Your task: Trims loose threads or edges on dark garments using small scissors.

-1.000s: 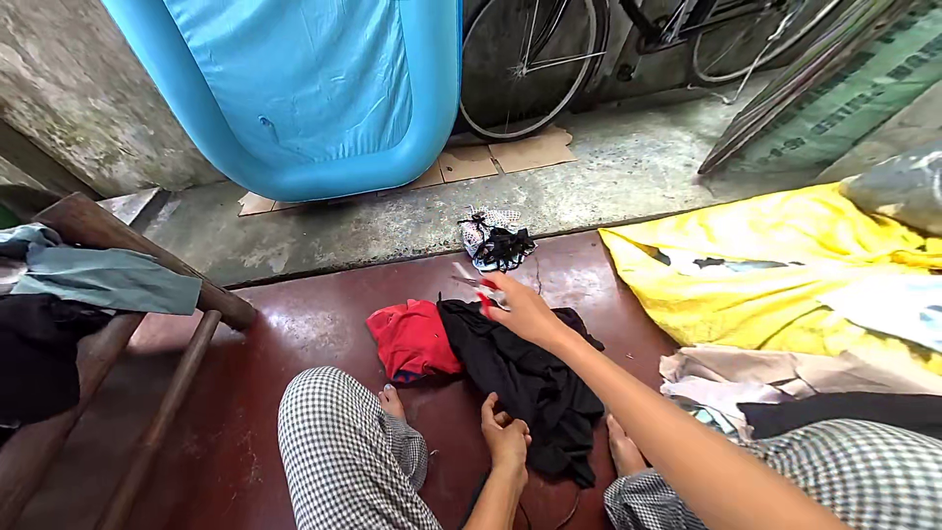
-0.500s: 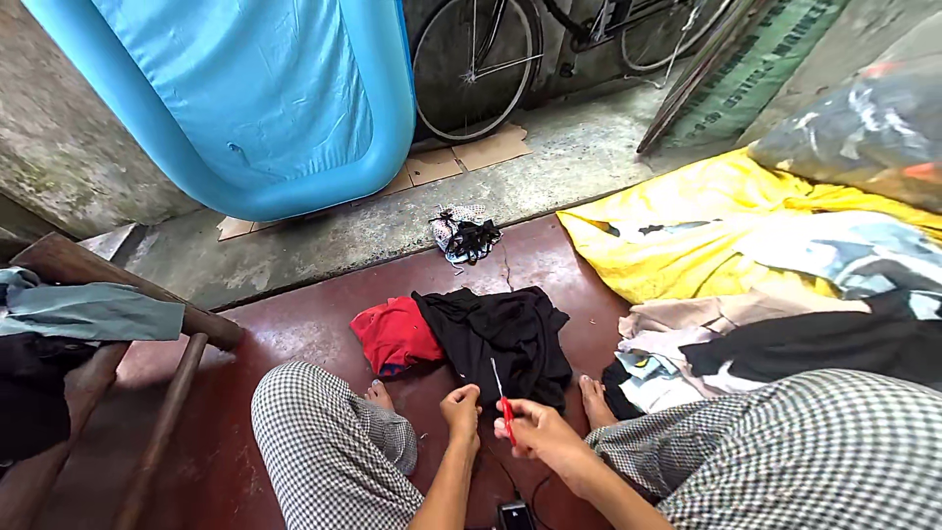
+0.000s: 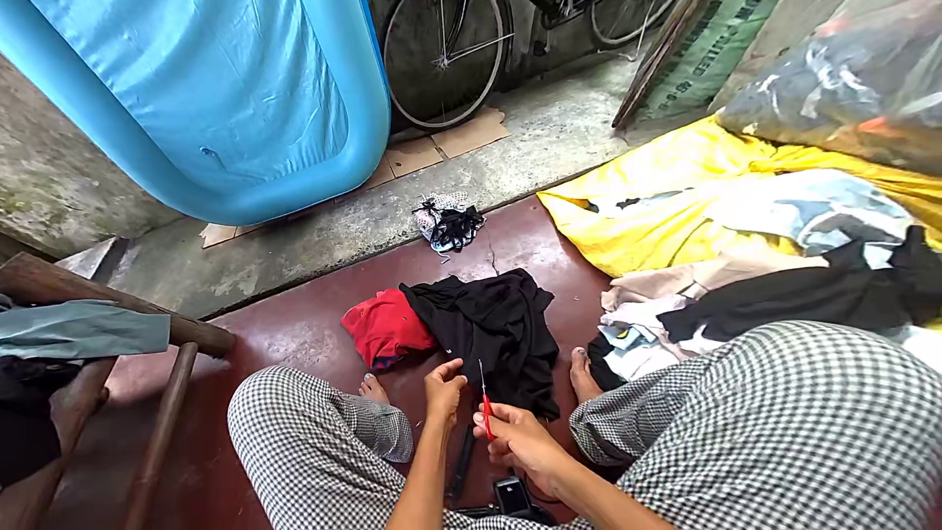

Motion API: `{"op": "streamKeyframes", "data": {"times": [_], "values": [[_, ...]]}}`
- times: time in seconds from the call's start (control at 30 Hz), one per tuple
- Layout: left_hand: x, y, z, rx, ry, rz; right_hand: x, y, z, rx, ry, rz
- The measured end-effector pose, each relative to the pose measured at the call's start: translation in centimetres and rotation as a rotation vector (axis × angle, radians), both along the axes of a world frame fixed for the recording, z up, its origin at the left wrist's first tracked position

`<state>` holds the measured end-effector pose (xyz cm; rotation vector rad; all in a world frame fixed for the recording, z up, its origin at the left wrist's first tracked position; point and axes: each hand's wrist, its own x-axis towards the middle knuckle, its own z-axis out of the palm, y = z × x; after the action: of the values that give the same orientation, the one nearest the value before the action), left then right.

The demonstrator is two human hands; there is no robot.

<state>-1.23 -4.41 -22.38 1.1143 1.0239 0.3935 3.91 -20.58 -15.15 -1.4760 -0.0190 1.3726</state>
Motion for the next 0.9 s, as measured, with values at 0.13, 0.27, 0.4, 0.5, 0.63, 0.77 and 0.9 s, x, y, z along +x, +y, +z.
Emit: {"op": "streamKeyframes", "data": {"times": [0.13,0.27,0.4,0.5,0.63,0.77,0.9], "values": [[0.0,0.8,1.7,0.061,-0.002,-0.047,0.0,0.0,-0.4,-0.028,-0.032,0.080],[-0.1,1.4,2.7,0.085,-0.023,-0.075,0.0,0.1,-1.2,-0.043,-0.016,0.135],[-0.1,1.8,2.9,0.087,-0.038,-0.104,0.4,-0.1,-1.6,-0.067,0.052,0.202],[-0.2,1.9,3.1,0.069,-0.041,-0.127,0.7,-0.1,-1.8,-0.054,0.077,0.232],[-0.5,2.2,3.4,0.024,-0.087,-0.150,1.8,0.4,-1.6,-0.015,0.082,0.284],[-0.9,2.8,3.7,-0.004,-0.127,-0.155,3.7,1.1,-1.3,0.082,0.079,0.386],[-1.3,3.6,4.0,-0.025,-0.175,-0.139,5.5,1.5,-1.8,0.130,0.045,0.489]]}}
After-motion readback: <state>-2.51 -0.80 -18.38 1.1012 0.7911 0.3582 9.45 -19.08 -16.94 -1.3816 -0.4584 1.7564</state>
